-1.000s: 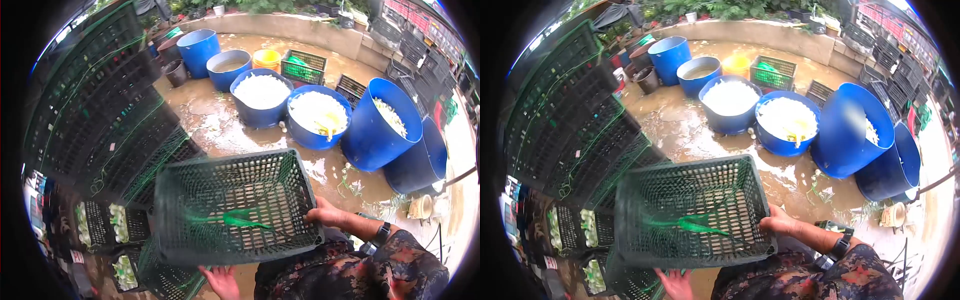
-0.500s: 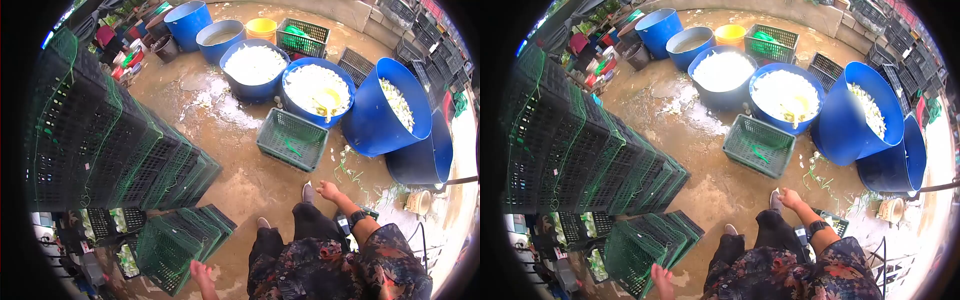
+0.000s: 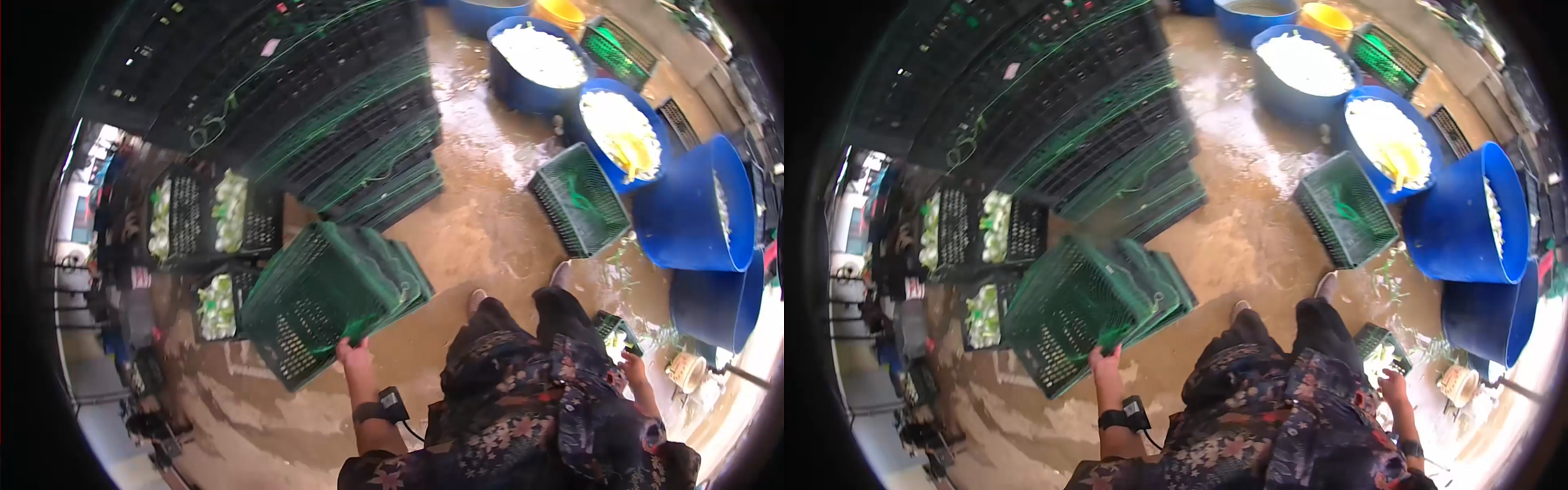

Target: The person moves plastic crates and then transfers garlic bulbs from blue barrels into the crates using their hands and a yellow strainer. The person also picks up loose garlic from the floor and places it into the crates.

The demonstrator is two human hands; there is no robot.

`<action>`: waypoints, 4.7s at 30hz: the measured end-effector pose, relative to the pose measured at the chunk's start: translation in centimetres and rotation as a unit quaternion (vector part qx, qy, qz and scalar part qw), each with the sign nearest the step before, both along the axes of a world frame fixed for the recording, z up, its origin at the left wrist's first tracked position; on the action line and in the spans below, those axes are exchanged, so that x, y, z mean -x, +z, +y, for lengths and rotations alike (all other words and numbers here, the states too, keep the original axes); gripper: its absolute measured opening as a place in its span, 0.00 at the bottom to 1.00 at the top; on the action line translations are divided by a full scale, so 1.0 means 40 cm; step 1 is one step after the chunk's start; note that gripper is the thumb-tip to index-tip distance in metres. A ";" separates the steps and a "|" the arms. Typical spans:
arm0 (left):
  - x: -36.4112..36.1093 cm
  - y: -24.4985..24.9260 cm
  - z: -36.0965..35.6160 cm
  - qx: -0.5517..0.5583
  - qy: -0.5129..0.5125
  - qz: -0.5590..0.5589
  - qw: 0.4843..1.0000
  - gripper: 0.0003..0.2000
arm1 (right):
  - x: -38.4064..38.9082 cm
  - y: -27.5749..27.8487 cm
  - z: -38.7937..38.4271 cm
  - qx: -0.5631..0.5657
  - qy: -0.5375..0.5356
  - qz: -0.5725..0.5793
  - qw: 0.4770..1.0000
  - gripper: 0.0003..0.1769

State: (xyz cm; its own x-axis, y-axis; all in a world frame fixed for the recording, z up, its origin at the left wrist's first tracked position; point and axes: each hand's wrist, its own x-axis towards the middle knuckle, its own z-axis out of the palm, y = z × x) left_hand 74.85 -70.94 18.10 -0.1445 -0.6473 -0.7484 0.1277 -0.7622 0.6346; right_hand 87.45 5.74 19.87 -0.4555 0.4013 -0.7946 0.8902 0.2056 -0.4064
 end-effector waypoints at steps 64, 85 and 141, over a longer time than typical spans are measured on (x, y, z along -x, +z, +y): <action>2.220 0.251 2.445 0.752 -0.591 0.242 -0.163 0.19 | 1.192 -0.151 0.691 0.056 -0.336 0.195 0.920 0.29; 2.231 -0.818 2.262 0.567 -0.742 0.222 -0.279 0.07 | 1.866 -0.867 0.874 -0.116 -0.518 0.213 0.820 0.26; 1.505 -0.719 2.006 -0.058 -0.907 -0.290 0.301 0.23 | 1.345 -0.532 0.329 -0.350 -0.141 0.044 0.925 0.32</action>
